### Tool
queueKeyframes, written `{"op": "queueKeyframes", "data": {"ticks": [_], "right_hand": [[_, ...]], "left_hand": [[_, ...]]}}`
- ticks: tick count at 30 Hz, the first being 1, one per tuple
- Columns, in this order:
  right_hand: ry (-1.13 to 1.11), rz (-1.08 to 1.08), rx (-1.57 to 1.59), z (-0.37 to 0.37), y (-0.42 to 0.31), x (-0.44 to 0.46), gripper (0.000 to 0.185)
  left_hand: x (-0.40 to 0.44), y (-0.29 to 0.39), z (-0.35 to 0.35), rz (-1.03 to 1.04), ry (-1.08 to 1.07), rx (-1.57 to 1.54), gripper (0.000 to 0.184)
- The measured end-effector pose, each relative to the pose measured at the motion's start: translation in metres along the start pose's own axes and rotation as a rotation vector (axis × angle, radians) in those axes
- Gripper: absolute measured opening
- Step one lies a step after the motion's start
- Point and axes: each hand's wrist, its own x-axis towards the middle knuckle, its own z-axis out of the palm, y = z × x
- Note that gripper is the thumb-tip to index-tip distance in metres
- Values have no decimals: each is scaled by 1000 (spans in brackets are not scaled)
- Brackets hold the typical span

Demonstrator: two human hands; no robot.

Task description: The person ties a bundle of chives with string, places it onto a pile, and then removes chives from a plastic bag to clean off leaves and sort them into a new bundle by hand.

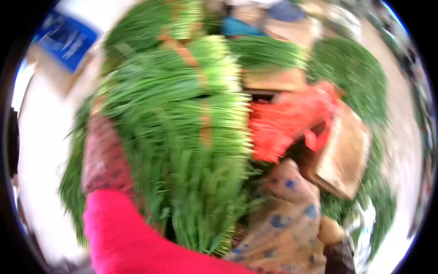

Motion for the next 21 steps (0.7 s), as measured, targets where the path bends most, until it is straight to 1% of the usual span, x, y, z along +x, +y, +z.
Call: {"op": "queueKeyframes", "data": {"ticks": [1,2,3,4,5,6,8,9,10,11,13,15,16,17,18,19,20,21], "right_hand": [[107,-55,1,37,32,-6,30],[207,-51,75,36,16,-24,27],[314,-157,127,23,-13,-8,24],[255,-165,152,28,-14,-9,24],[182,-239,151,28,-18,2,24],[102,-191,98,22,-4,-6,23],[142,-175,169,49,3,-12,25],[215,-141,254,57,14,-20,27],[272,-124,210,71,31,-19,28],[249,-89,188,75,47,-22,31],[276,-28,292,61,44,-44,31],[388,-50,314,71,50,-39,27],[485,-148,294,83,63,-34,29],[401,-113,242,72,55,-47,32],[367,-42,253,60,39,-59,29],[335,-31,274,56,36,-68,31],[357,-70,323,52,38,-65,32],[200,-8,325,46,42,-70,39]], "left_hand": [[4,4,-6,46,-26,160,40],[5,13,8,39,-63,193,40],[6,20,-6,28,-39,244,40],[-1,36,-27,17,-13,300,40],[-9,43,-47,4,26,377,41],[-22,64,-66,4,56,451,41],[-48,96,-114,18,112,584,41],[-60,114,-118,40,105,625,41],[-71,130,-120,65,89,664,42],[-81,146,-119,94,72,701,42],[-95,186,-115,197,26,776,42],[-103,210,-106,314,-24,853,43],[-106,226,-98,387,-54,873,43],[-107,242,-82,467,-98,875,43],[-105,256,-64,547,-140,867,43],[-103,270,-49,624,-179,856,44],[-101,277,-40,677,-204,854,44],[-94,288,-21,750,-224,843,44]]}}
